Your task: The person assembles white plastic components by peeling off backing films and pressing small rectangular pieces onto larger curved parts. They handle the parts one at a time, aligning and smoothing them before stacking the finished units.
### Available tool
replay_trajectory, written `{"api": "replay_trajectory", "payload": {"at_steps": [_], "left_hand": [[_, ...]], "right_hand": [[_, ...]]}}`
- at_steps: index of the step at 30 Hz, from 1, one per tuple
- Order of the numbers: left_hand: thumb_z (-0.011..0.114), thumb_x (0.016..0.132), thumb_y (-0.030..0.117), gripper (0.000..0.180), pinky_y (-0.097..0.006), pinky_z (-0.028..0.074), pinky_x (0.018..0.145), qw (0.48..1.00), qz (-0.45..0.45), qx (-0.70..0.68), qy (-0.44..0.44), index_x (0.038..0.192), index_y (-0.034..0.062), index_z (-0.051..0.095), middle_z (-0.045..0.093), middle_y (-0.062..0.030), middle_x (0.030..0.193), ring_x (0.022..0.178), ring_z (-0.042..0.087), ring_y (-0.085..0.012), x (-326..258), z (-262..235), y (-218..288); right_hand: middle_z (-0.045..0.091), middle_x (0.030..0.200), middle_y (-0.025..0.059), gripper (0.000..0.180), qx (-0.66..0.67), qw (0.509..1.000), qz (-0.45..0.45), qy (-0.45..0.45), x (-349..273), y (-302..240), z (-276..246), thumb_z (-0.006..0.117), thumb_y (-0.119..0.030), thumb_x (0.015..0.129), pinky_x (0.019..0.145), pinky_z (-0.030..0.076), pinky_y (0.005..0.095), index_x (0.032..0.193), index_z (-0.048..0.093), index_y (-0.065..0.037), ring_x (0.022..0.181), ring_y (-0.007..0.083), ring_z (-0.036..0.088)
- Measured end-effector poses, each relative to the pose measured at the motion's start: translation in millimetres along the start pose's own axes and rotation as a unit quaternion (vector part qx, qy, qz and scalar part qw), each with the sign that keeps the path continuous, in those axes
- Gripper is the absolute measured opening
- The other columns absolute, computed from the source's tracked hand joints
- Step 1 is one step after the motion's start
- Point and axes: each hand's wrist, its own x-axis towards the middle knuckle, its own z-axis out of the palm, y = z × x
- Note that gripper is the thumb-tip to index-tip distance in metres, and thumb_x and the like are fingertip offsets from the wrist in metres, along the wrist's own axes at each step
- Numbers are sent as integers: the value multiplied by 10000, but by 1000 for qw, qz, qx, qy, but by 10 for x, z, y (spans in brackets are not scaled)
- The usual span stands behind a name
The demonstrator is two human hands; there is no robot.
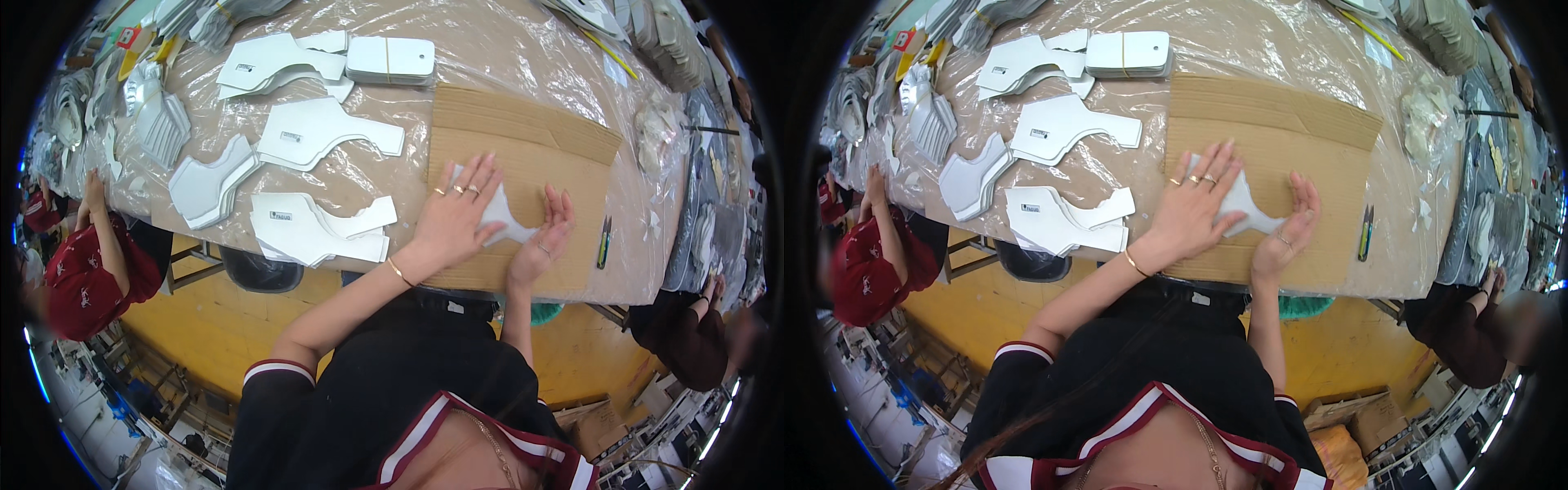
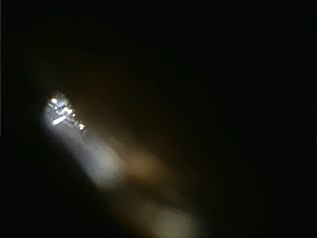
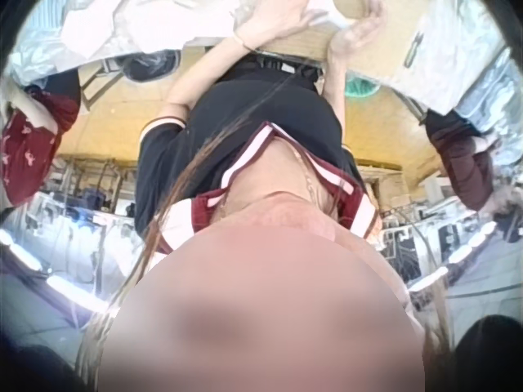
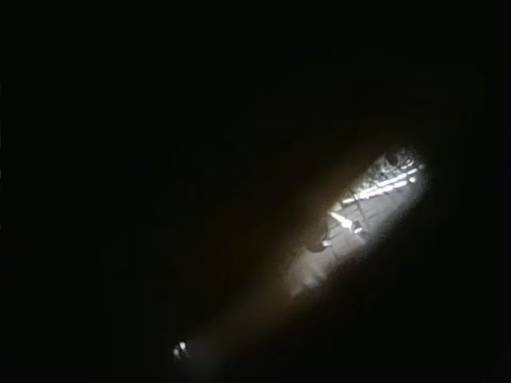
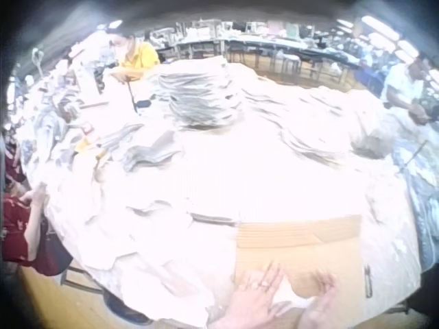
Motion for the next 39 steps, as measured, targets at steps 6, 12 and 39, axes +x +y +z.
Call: {"api": "replay_trajectory", "payload": {"at_steps": [6,12,39], "left_hand": [[503,945,521,768,-521,144,1190,993,-98,-2,58,1503,22,330,235,-184,1597,1478,216,-345,16,-168,-64],[649,892,306,653,-523,180,1179,973,-160,8,167,1452,57,426,286,-234,1559,1456,246,-399,-508,-948,-339],[472,998,469,667,-278,398,968,618,-260,-597,440,1480,34,318,527,-63,1296,1158,509,-134,-1713,-1031,-682]], "right_hand": [[539,1312,229,441,-31,999,-6,-15,-20,49,-13,308,-261,1082,1115,338,424,1354,437,60,1248,300,508],[599,1263,177,249,-292,935,-178,-93,-4,-179,76,635,-50,923,1015,432,412,1167,635,1,1187,316,559],[663,1131,144,561,254,709,461,-469,-138,-1008,1565,805,-101,785,859,549,341,1255,545,62,991,200,664]]}}
